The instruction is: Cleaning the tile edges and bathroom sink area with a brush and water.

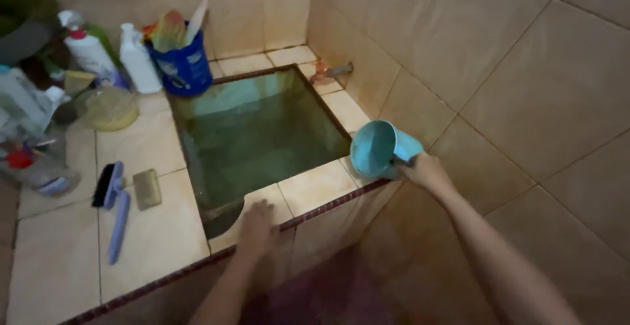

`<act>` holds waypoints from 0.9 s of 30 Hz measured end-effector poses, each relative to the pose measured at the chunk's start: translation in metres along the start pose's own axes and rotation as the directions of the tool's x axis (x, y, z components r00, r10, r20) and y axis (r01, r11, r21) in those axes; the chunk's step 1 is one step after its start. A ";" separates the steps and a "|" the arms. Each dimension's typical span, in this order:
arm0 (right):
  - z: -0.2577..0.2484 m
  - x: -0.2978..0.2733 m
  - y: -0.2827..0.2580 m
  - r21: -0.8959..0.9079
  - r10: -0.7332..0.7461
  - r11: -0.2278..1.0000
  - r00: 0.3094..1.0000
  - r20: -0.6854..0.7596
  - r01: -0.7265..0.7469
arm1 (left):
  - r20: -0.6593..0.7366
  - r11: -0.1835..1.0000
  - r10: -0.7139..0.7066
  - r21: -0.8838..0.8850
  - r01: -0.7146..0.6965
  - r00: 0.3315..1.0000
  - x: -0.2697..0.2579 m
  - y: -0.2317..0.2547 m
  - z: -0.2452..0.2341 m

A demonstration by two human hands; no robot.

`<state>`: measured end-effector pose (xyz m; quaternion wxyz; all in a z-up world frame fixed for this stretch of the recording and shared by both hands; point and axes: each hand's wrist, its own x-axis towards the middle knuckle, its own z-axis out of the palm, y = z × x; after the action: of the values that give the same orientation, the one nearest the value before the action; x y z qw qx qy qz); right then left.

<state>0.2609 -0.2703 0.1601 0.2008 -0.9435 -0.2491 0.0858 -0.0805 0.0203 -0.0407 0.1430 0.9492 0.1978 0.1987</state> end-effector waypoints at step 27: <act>0.030 -0.034 -0.015 0.832 0.045 0.486 0.959 0.281 -0.267 | 0.142 0.919 -0.387 0.131 0.370 0.911 -0.036 -0.033 -0.027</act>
<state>0.2170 -0.2658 0.1417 0.6066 -0.7196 -0.1064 0.3208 -0.1326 0.0388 -0.0402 0.1462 0.9119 0.3755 0.0775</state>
